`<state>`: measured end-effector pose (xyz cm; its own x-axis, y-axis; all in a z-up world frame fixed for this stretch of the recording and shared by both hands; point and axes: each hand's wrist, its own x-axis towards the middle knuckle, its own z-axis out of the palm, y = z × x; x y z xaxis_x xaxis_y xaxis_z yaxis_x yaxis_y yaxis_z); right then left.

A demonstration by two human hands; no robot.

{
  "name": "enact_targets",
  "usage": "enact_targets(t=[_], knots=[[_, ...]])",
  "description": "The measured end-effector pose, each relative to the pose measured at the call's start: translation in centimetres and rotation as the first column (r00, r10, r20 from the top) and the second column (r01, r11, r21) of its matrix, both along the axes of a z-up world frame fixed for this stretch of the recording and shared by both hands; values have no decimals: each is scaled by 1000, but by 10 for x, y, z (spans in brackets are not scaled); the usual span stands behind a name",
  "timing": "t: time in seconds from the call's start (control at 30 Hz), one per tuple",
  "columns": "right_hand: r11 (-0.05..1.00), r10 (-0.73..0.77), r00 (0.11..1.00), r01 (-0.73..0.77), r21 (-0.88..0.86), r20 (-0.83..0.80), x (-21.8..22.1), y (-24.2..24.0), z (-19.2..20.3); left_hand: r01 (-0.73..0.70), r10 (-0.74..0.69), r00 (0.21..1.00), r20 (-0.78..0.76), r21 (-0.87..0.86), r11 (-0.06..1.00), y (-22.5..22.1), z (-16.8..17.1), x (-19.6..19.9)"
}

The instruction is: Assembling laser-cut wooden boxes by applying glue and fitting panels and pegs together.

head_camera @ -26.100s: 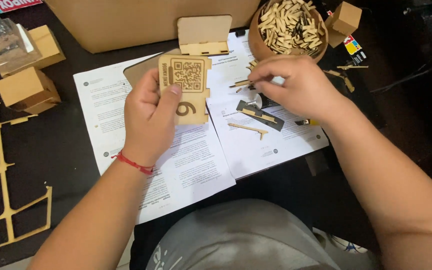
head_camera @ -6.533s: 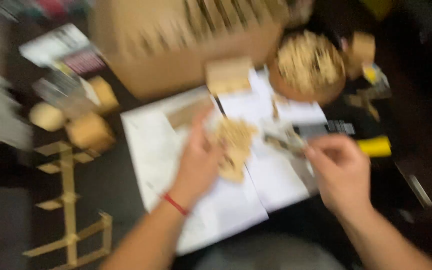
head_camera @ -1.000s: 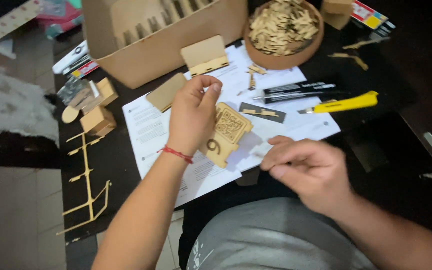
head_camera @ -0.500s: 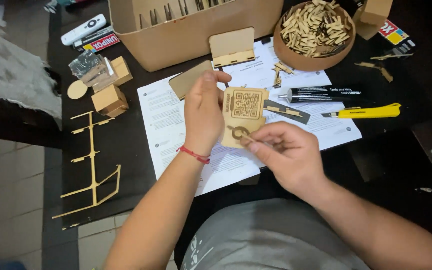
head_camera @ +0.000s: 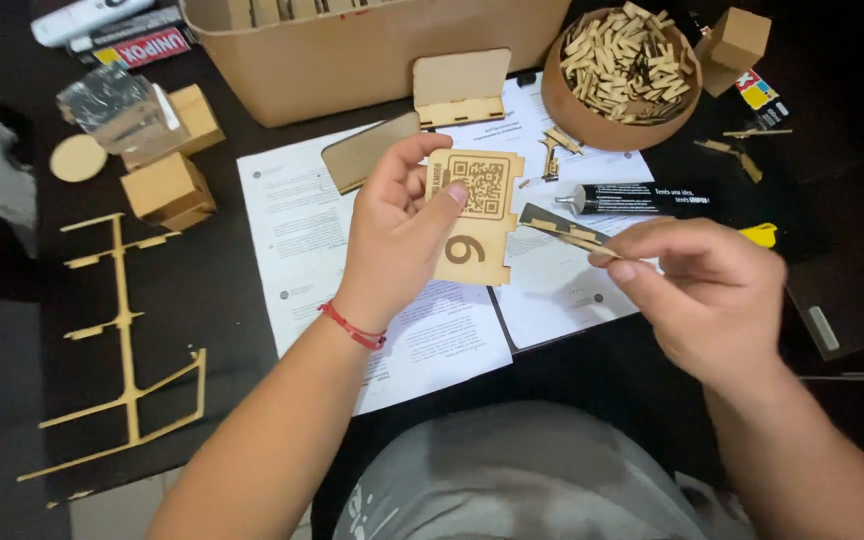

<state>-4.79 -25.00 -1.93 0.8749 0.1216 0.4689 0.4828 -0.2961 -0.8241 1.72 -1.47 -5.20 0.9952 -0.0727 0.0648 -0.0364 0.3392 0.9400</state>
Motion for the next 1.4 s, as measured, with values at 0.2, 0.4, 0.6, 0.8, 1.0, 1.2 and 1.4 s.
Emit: enact_targets(t=[0.2,0.4,0.6,0.8,1.0,1.2,1.4], knots=[[919,52,981,27,-393,189,25,-6,-20,14,-11,998,-61,55,998,-4,11,-7],[869,138,961,-1,-495,241,37,-9,-20,-8,12,996,-91,50,999,-3,14,-7],[812,182,926,47,-581,329,43,-12,-21,-10,17,995,-97,76,997,-4,17,-8],[828,210,937,-19,-561,278,39,-14,-16,-1,8,995,-97,75,997,-4,14,-8],[828,204,939,-15,-561,276,43,-12,-19,-6,20,994,-108,126,992,-5,16,-9],[887,136,987,-85,-453,81,34,-13,-14,9,-1,995,-98,78,997,-4,16,-8],[988,43,989,-63,-141,-138,31,3,-26,41,-43,998,-42,-45,998,-3,3,-7]])
